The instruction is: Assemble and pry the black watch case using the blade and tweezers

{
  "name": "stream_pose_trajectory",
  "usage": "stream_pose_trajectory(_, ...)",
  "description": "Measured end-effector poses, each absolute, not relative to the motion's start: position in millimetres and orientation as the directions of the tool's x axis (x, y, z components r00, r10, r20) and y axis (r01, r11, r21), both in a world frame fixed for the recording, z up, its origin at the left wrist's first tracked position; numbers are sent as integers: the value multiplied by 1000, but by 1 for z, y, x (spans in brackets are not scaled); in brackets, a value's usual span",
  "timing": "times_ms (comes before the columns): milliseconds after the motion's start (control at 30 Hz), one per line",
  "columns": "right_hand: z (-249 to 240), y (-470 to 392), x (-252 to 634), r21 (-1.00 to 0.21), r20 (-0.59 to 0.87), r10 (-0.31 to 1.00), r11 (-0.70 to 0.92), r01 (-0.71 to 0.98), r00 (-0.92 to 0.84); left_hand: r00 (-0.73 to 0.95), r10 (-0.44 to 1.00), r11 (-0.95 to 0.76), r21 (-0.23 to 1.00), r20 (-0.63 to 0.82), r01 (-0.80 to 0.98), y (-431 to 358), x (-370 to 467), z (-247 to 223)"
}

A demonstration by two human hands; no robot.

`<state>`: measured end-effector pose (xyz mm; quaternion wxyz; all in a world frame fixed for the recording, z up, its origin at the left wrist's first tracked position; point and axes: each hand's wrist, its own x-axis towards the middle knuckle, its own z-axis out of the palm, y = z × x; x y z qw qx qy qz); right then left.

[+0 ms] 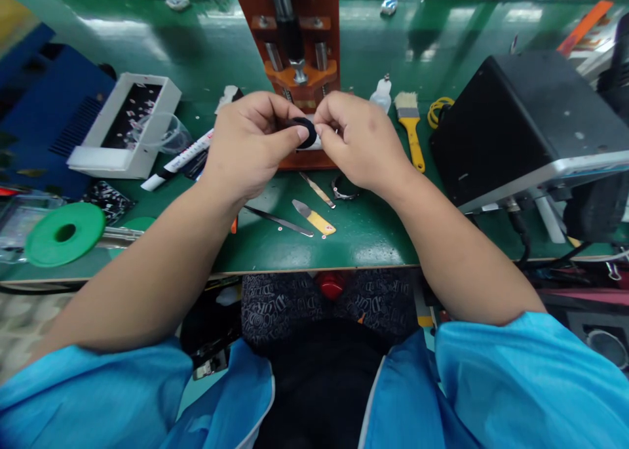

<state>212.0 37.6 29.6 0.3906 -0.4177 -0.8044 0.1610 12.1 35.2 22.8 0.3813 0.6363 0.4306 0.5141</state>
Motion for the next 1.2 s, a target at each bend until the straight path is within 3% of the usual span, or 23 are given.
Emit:
stream_pose_trajectory(300, 29, 40, 209, -341, 393, 816, 558, 756, -425, 133, 935, -355, 883, 330, 307, 28, 17, 23)
stream_pose_trajectory(500, 29, 37, 204, -302, 340, 854, 497, 814, -395, 146, 924, -383, 862, 354, 334, 29, 19, 17)
stream_pose_trajectory(667, 29, 36, 203, -290, 318, 862, 485, 825, -395, 203, 862, -501, 726, 463, 471, 28, 17, 18)
stream_pose_trajectory(833, 27, 37, 202, -255, 322, 860, 481, 839, -396, 283, 844, -532, 651, 455, 541, 27, 18, 19)
stream_pose_trajectory(1000, 27, 38, 202, -313, 339, 861, 483, 818, -379, 238, 881, -472, 742, 409, 476, 26, 18, 24)
stream_pose_trajectory(1200, 29, 38, 205, -560, 419, 850, 519, 646, -320, 84, 922, -383, 861, 377, 336, 32, 11, 26)
